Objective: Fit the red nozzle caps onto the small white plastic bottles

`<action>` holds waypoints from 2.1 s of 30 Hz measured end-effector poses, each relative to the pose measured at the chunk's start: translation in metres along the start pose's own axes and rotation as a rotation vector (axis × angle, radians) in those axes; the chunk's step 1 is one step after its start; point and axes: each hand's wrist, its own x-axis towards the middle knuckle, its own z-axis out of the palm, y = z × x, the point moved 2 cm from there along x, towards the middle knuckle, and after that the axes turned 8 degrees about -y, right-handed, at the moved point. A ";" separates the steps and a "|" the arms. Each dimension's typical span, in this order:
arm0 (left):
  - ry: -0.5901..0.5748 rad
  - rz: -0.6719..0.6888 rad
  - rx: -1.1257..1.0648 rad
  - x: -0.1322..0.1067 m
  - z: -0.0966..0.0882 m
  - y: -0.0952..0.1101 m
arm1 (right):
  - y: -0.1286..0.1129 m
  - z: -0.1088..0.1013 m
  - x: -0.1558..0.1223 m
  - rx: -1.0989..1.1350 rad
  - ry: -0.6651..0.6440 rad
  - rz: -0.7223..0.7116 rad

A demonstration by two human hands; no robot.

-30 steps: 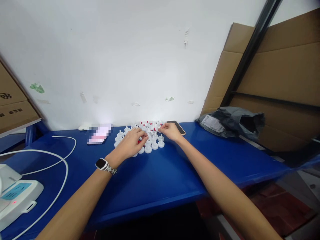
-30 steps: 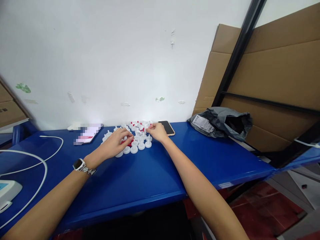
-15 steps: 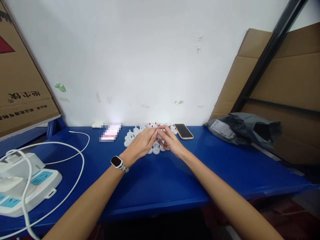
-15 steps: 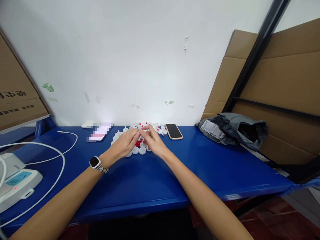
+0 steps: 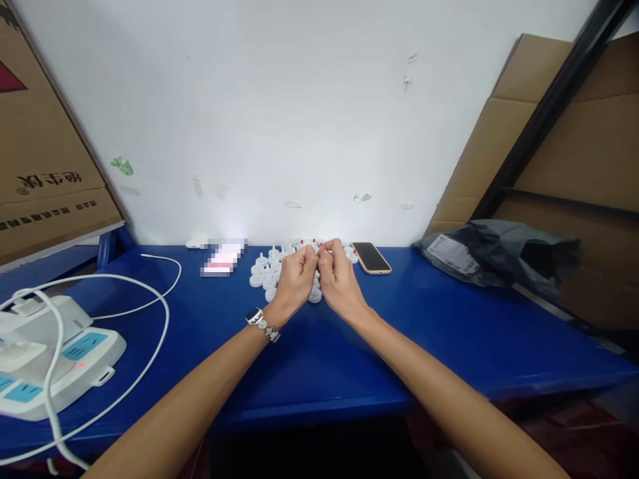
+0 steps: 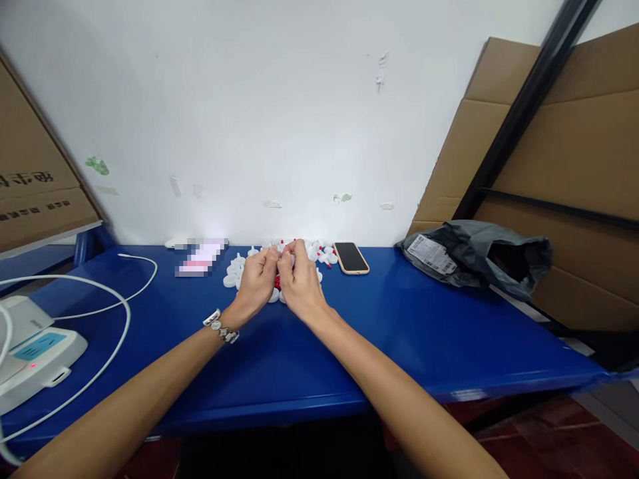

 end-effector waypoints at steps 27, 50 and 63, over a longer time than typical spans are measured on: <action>-0.525 0.078 0.669 0.005 -0.029 -0.029 | 0.104 -0.057 0.037 -0.348 -0.008 0.270; -0.447 0.088 0.614 0.003 -0.033 -0.025 | 0.085 -0.039 0.059 -0.248 -0.049 0.133; -0.291 0.154 0.295 0.003 -0.037 -0.009 | 0.034 0.007 0.027 0.455 -0.114 0.083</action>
